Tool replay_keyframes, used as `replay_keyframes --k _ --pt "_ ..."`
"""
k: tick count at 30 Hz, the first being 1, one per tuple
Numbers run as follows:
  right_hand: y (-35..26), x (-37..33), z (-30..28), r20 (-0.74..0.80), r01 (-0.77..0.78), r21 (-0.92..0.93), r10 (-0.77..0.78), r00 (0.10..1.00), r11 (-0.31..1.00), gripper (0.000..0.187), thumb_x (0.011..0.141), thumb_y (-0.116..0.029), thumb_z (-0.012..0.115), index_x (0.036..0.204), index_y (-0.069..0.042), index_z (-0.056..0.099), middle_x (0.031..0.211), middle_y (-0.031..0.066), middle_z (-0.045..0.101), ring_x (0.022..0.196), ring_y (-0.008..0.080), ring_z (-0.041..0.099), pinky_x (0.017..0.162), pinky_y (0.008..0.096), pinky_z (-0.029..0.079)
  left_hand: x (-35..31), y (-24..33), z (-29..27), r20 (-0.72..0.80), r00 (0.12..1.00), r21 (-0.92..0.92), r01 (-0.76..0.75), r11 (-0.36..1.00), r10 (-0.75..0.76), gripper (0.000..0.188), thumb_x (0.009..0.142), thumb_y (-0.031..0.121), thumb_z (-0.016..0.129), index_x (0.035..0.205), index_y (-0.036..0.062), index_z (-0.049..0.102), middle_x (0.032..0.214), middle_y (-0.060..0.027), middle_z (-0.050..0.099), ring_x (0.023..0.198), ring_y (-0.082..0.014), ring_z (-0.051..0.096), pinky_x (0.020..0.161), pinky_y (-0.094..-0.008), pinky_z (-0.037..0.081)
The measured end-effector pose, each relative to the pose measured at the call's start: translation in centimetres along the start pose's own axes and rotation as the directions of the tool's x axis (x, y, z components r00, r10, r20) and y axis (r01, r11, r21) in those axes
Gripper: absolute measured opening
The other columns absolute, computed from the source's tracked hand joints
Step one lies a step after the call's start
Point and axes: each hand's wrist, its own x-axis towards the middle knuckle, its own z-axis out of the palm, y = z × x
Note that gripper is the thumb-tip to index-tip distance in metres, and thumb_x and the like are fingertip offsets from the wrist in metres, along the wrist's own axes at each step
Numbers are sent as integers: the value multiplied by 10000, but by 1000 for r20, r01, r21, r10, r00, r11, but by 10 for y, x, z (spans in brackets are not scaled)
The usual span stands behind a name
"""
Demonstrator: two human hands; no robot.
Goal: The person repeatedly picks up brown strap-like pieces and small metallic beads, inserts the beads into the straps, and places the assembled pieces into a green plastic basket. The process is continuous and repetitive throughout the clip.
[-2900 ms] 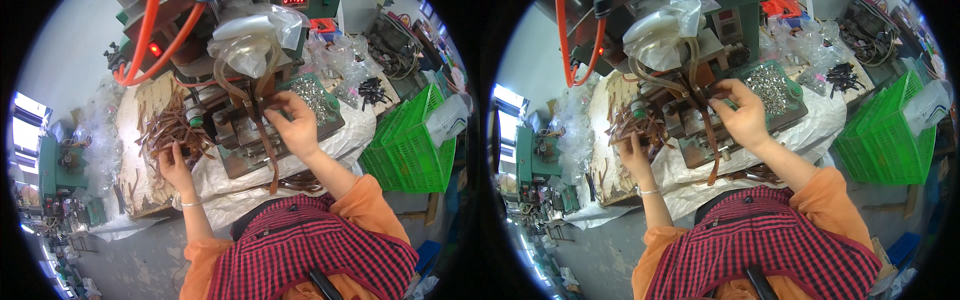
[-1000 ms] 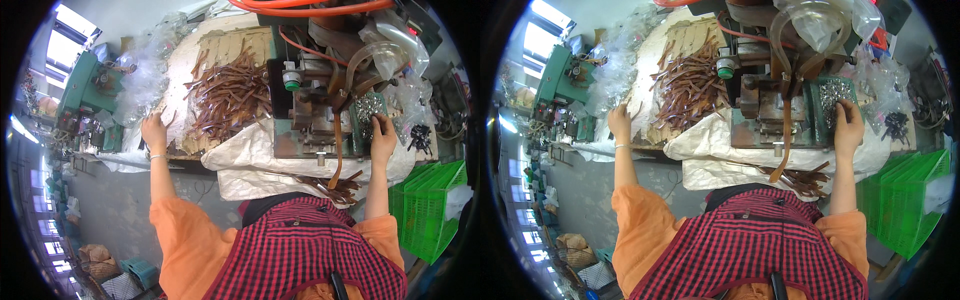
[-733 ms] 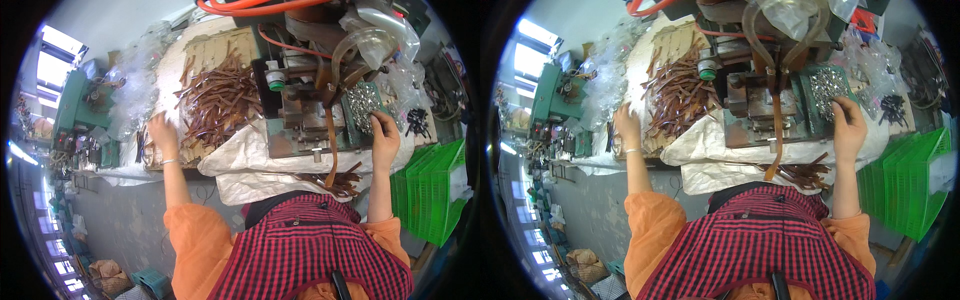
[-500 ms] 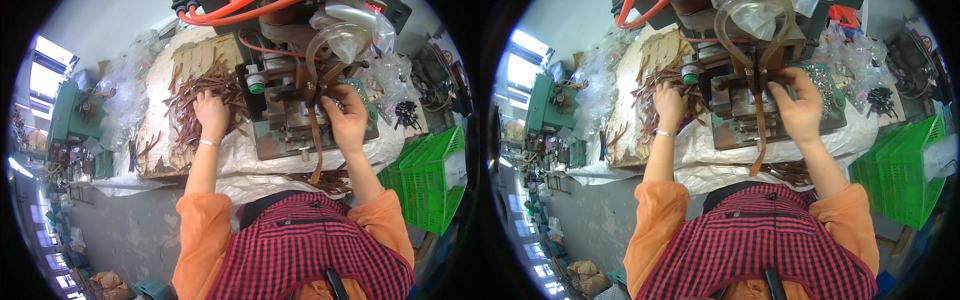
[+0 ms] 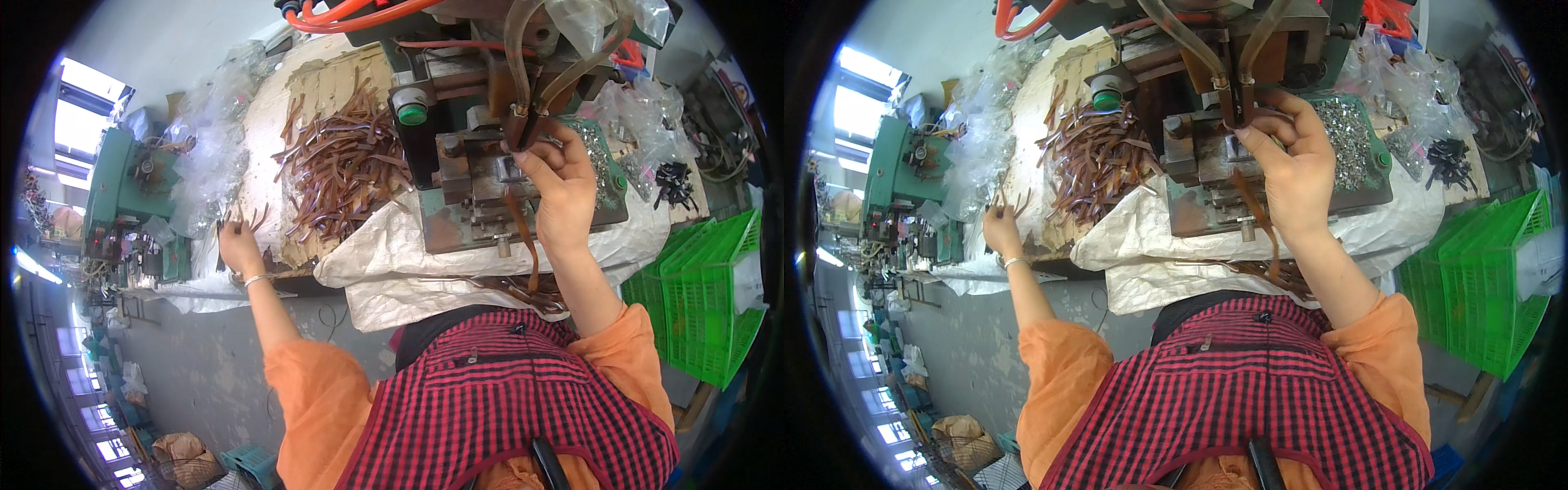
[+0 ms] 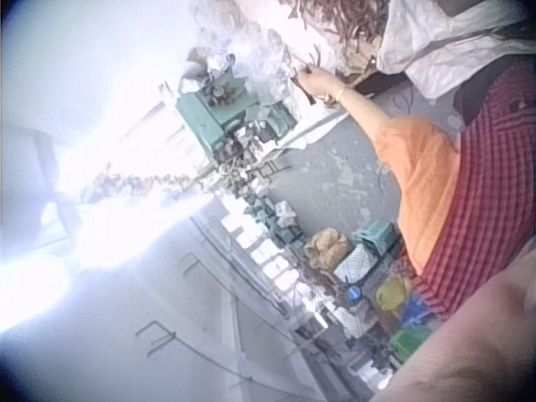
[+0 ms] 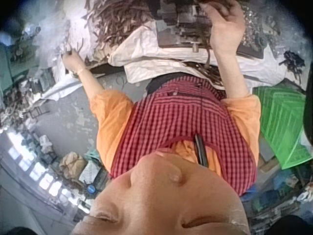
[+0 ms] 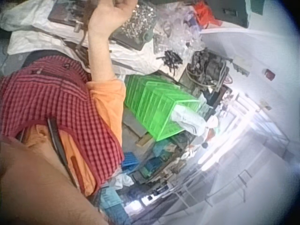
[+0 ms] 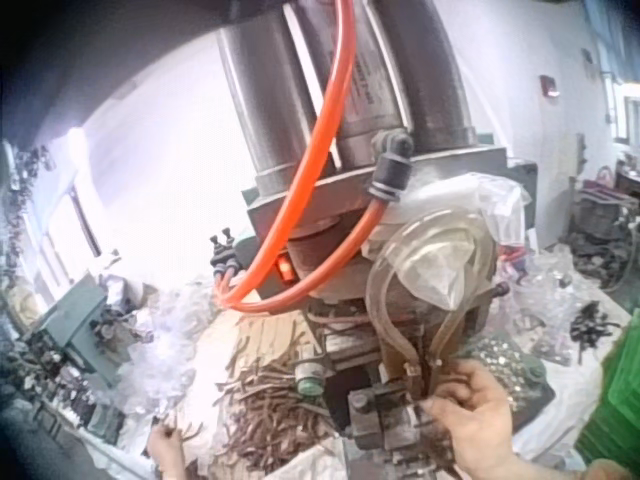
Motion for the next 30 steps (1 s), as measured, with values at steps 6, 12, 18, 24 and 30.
replay_keyframes --k 6,12,18,24,30 --pt "-34 -26 -7 161 109 -191 -78 984 975 578 870 54 597 1435 46 472 1341 162 608 1254 232 575 1091 344 420 -8 11 30 -144 918 -143 -389 910 370 299 789 -2 720 1088 18 732 1070 -186 697 983 -353 679 848 -442 543" --pt "-34 -16 -22 189 -84 -103 102 977 991 645 831 -8 627 1451 62 461 1328 174 626 1269 241 574 1077 345 402 -102 227 27 113 470 -277 -831 482 875 320 778 89 734 1097 74 747 1051 -95 658 1051 -294 623 908 -418 513" --pt "-42 -8 -29 229 -261 167 221 948 951 698 757 0 649 1430 80 483 1297 173 644 1240 248 589 1087 355 379 -84 228 26 -243 607 -507 -745 434 757 153 838 81 679 981 76 733 960 -131 719 876 -336 681 782 -411 547" --pt "-54 -10 -28 231 -298 210 249 941 931 641 782 -8 636 1407 58 512 1222 148 672 1218 234 588 1082 328 376 -120 283 -144 -327 716 -901 -433 25 617 181 1043 27 513 1166 -40 628 1019 -130 679 953 -169 642 862 -289 515" --pt "-51 -5 -28 299 -172 149 122 946 974 578 803 -47 658 1374 7 579 1179 128 701 1218 257 595 1016 390 460 -140 294 -168 43 684 -975 187 -119 728 283 1114 205 408 1155 -21 574 835 -114 699 723 -162 651 726 -279 527"
